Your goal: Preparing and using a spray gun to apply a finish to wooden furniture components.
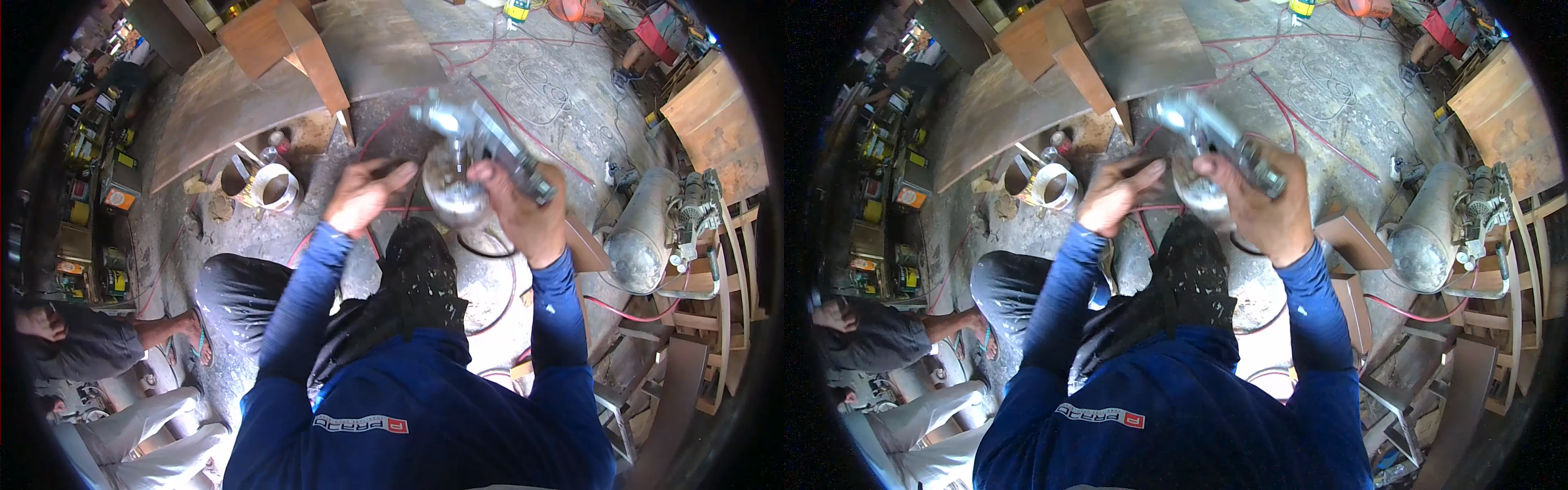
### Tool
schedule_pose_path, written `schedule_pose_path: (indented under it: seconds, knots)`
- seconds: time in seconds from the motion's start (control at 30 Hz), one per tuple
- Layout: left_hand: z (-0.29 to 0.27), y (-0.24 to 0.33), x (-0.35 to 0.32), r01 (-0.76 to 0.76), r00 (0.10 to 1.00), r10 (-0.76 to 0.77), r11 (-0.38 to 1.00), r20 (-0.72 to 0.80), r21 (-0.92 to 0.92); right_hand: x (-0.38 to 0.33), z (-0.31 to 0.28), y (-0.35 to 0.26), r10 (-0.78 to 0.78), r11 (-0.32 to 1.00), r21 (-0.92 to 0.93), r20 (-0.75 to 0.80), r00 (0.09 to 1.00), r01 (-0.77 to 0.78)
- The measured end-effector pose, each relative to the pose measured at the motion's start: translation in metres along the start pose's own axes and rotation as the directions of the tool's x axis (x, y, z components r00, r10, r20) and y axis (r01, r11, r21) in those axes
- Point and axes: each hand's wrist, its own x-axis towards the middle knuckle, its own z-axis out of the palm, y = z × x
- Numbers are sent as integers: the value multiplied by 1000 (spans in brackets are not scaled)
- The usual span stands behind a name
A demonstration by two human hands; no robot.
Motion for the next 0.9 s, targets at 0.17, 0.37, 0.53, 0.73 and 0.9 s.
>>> schedule_pose_path:
  seconds: [0.17,0.37,0.53,0.73,0.9]
  knots:
    - [-172,85,57,-156,665,699,476,-264,866,-48,-5,31,213,972,-119,63,975,-205]
    - [-243,164,158,51,826,560,-198,71,979,-98,-34,28,502,861,-125,59,863,-493]
    - [-273,163,252,50,806,589,-164,57,985,-154,-63,42,593,760,-256,-102,799,-597]
    - [-386,89,320,-159,632,425,890,-648,428,-189,-60,46,676,670,-286,-147,722,-685]
    - [-272,38,308,-422,48,581,749,-812,511,-255,-78,101,654,665,-288,-221,724,-689]
